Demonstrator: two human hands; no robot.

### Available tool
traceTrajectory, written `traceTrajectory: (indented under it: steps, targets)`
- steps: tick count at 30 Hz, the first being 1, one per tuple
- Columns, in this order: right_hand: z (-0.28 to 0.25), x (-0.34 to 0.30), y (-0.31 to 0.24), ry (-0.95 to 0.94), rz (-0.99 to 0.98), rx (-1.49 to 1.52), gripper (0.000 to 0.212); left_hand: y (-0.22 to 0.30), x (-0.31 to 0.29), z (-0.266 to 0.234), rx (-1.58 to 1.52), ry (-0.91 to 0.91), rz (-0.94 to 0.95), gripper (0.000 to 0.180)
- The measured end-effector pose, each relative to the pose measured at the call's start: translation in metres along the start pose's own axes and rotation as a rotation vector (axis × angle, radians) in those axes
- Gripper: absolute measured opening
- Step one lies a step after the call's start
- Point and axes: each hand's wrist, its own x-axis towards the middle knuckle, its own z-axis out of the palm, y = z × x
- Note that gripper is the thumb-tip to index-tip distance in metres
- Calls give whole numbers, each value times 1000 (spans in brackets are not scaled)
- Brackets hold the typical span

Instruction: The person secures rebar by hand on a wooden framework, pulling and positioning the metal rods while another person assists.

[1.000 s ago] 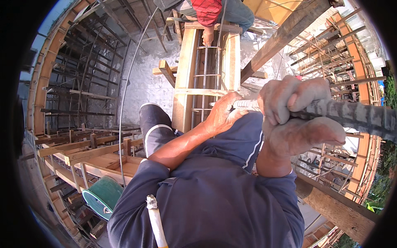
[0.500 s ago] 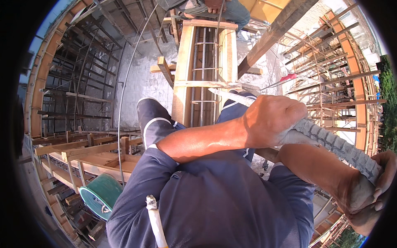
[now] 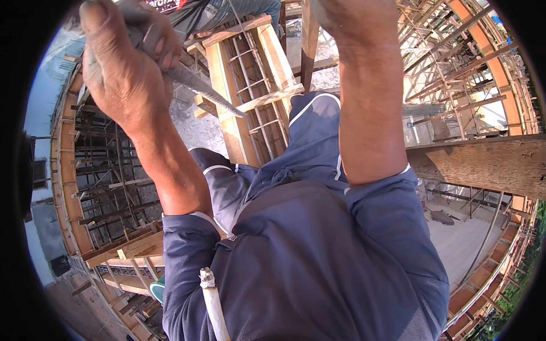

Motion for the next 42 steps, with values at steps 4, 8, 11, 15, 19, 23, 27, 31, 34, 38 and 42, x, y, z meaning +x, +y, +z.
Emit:
traceTrajectory:
  steps: [4,8,11,15,19,23,27,31,34,38,42]
  targets:
    - [-28,-75,175,-278,652,-143,37,57,4,-71,186,212,-40,68]
    - [-64,-216,309,-309,1199,-362,27,63,-13,-97,223,233,-20,68]
    - [-57,-295,338,-403,1213,-668,38,68,-15,-108,344,311,44,70]
    - [-61,-335,367,-433,1233,-833,44,63,11,-104,444,400,125,70]
    - [-73,-349,404,-415,1260,-655,30,40,43,-79,411,542,57,66]
    - [-64,-354,411,-137,1404,-371,32,12,73,-98,530,637,139,60]
    - [-70,-342,419,-211,1561,-190,47,-36,76,-90,423,753,99,51]
    - [-63,-334,399,-100,1626,-178,38,-104,53,-110,271,780,19,47]
    - [-62,-336,402,-110,1694,-109,31,-137,41,-106,263,849,6,41]
    - [-71,-353,422,-29,1674,21,25,-151,28,-94,294,845,-81,40]
    - [-65,-359,419,-36,1680,46,26,-121,31,-85,292,750,-38,50]
